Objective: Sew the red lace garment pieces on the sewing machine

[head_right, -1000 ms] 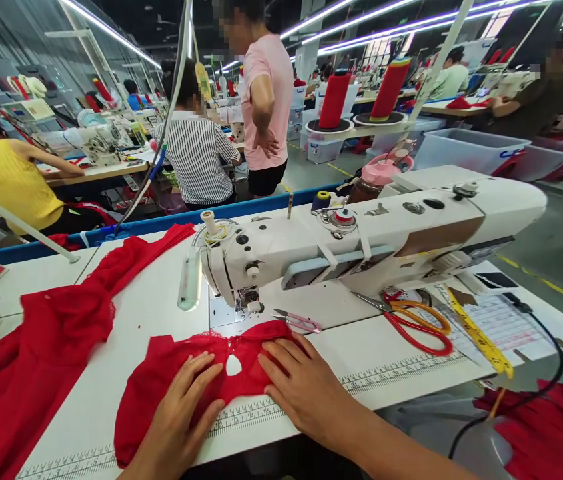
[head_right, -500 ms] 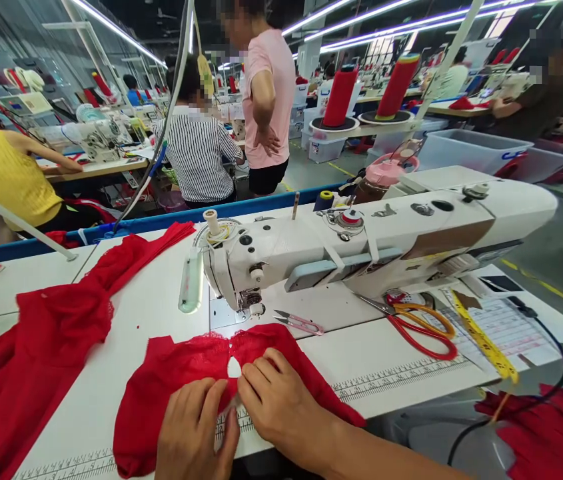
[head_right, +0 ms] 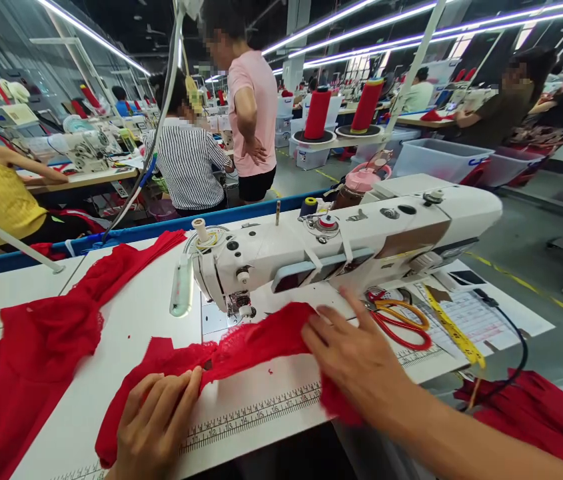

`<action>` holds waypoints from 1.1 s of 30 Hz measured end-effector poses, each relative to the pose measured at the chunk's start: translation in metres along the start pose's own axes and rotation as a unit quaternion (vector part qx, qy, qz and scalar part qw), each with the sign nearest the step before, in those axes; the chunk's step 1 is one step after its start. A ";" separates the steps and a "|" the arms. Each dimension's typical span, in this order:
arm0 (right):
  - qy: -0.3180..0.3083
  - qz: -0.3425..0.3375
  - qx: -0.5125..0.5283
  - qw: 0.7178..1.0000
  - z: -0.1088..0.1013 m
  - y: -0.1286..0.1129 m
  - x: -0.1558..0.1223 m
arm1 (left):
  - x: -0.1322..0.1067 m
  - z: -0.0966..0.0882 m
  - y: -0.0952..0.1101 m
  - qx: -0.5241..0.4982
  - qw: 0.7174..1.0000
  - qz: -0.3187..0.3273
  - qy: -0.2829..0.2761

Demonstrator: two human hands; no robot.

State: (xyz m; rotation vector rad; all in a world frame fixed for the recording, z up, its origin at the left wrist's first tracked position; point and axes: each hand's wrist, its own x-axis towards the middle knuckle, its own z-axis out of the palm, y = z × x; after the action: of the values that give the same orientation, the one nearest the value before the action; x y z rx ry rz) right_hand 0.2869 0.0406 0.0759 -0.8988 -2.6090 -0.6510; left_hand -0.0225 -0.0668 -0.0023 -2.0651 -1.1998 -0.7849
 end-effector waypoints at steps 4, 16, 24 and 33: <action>0.007 0.041 -0.034 0.999 -0.014 0.025 -0.014 | 0.000 0.007 0.009 0.000 0.999 0.044 -0.026; -0.046 -0.075 0.337 0.937 0.058 -0.102 0.016 | -0.035 0.003 0.038 0.038 0.990 -0.025 -0.137; -0.044 -0.038 0.383 0.922 0.048 -0.094 0.020 | -0.024 -0.009 0.025 -0.069 0.983 -0.088 -0.145; -0.038 -0.005 0.449 0.893 0.070 -0.090 0.027 | -0.012 0.022 0.007 -0.167 0.953 -0.176 -0.184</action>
State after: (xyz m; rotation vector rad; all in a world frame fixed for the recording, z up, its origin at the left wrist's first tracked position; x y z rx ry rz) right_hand 0.1999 0.0267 -0.0004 -0.5894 -2.5184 0.5932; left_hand -0.0171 -0.0591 -0.0264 -2.3789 -1.7813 -0.8316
